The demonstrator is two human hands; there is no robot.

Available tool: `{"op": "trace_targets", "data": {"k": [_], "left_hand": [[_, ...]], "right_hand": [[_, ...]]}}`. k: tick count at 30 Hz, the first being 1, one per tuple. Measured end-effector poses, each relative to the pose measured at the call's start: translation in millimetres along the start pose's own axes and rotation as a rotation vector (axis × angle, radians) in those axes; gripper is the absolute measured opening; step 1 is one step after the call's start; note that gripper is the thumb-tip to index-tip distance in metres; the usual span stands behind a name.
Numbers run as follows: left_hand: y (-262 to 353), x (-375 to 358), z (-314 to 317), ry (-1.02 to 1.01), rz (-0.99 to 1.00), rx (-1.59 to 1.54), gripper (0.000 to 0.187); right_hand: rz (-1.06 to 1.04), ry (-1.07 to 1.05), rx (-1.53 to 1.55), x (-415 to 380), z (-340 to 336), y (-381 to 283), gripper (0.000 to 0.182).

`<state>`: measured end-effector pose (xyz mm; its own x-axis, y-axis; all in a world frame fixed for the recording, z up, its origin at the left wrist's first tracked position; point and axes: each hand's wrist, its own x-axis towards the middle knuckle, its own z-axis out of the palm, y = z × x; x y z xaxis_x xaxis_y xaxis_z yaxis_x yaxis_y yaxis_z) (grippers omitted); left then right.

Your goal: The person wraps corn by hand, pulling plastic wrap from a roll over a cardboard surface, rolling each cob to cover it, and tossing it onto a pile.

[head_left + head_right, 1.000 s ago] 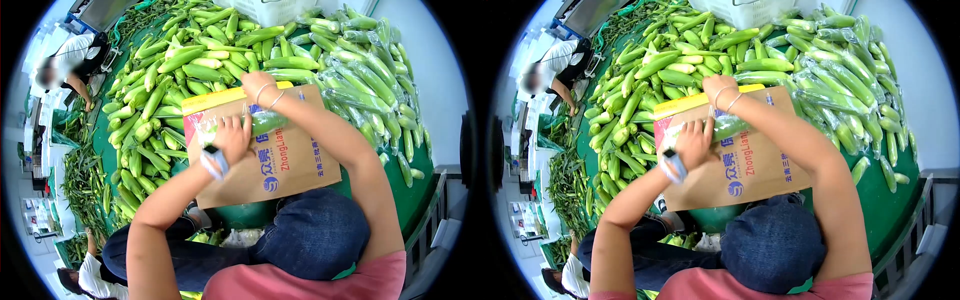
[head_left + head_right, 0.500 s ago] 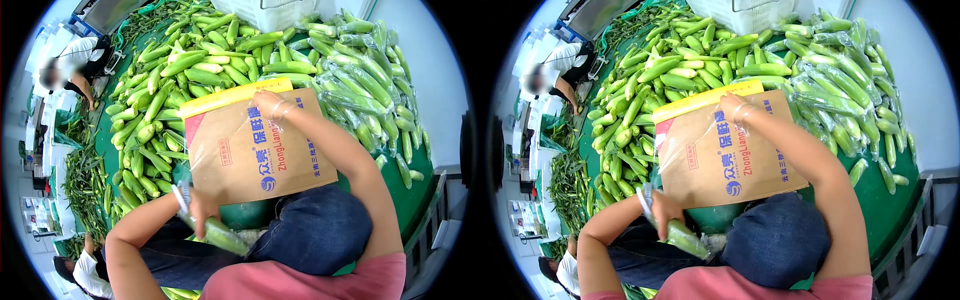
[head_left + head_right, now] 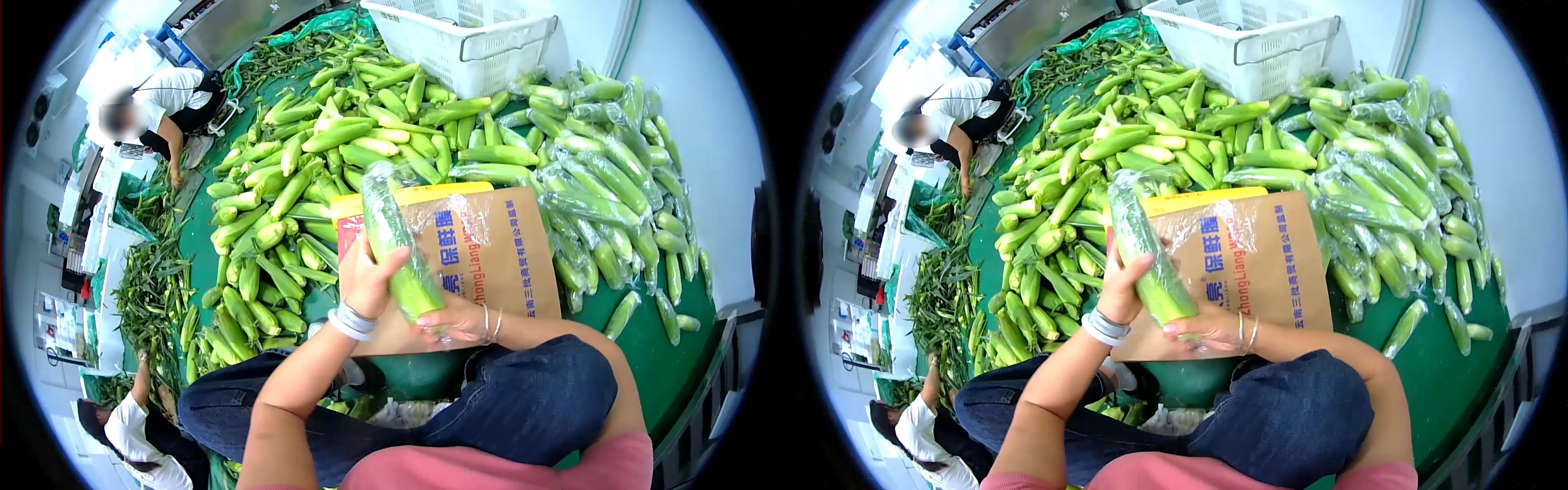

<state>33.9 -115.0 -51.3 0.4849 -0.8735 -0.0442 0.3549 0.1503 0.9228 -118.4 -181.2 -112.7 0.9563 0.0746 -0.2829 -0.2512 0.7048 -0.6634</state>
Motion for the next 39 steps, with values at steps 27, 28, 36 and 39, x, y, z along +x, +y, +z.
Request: {"op": "trace_targets", "data": {"k": [27,28,36,39], "left_hand": [[-85,240,-273,0.492,-0.732,0.586,0.045],[-94,239,-289,0.424,-0.679,0.348,0.045],[-57,207,-265,0.653,0.256,0.541,0.044],[31,189,-221,0.598,0.318,0.597,0.036]], "right_hand": [[-0.698,2.11,-0.406,-379,-232,-112,0.046],[-0.651,2.001,-0.609,-347,-211,-124,0.042],[-0.154,1.029,-1.337,-86,-89,-92,0.032],[-0.064,0.913,-1.629,-63,-86,-86,0.039]]}}
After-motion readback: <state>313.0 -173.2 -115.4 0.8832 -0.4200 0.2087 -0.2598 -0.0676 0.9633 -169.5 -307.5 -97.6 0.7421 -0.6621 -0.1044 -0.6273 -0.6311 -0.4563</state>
